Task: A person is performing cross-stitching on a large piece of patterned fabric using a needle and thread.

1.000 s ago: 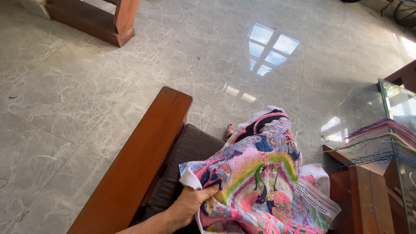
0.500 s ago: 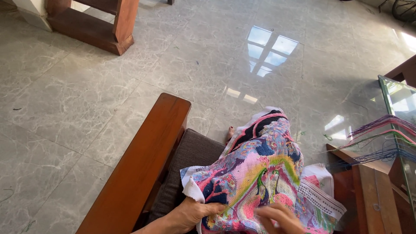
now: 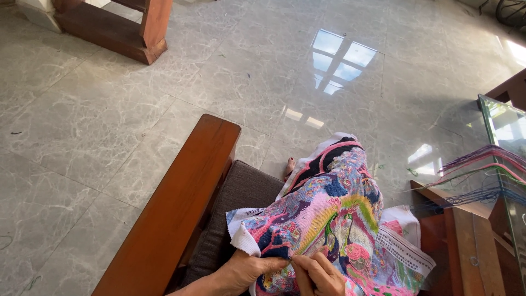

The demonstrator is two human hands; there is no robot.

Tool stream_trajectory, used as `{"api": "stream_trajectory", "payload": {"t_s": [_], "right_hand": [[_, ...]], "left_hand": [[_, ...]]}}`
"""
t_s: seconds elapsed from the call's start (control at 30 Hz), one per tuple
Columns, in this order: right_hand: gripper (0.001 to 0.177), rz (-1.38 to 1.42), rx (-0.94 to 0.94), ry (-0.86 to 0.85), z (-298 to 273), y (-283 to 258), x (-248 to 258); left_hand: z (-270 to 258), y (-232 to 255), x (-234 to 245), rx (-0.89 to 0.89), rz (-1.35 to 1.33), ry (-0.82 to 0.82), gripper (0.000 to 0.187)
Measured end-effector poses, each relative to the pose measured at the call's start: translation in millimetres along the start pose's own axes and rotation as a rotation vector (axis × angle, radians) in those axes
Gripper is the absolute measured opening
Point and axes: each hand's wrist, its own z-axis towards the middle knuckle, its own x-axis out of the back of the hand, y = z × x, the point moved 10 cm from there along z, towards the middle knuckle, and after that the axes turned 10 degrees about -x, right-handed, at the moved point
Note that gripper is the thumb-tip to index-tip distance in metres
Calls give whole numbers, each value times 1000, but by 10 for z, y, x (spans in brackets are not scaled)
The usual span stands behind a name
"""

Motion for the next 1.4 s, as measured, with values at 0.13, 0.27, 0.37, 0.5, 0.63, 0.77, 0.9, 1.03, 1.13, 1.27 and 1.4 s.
{"api": "stream_trajectory", "payload": {"t_s": [0.13,0.27,0.37,0.5,0.63,0.77,0.9,1.03,1.13,1.27,1.4], "right_hand": [[2,23,-12,0,23,-43,17],[4,27,-23,-61,26,17,-31],[6,39,24,-94,41,-64,-40],[9,9,-45,-155,82,-86,-63],[10,2,-28,-158,65,-82,-96],[10,15,-114,-112,51,22,-78],[11,71,-115,-48,56,-45,-17],[9,64,-57,-16,28,-44,3],[11,60,-123,29,-30,22,37],[12,109,-251,123,-67,117,131],[10,128,-273,216,-122,163,193]], "left_hand": [[76,-85,60,-34,55,-48,48],[93,-70,70,-95,71,-41,51],[89,39,7,-173,104,-90,61],[206,-169,150,-174,106,-37,49],[172,-51,104,-303,219,-68,53],[225,-232,205,-251,163,-21,70],[113,-141,185,-196,156,72,72],[120,-432,230,26,-201,322,49],[89,-819,288,257,-288,405,30],[288,-1132,157,308,-467,178,29],[291,-1236,63,380,-568,126,22]]}}
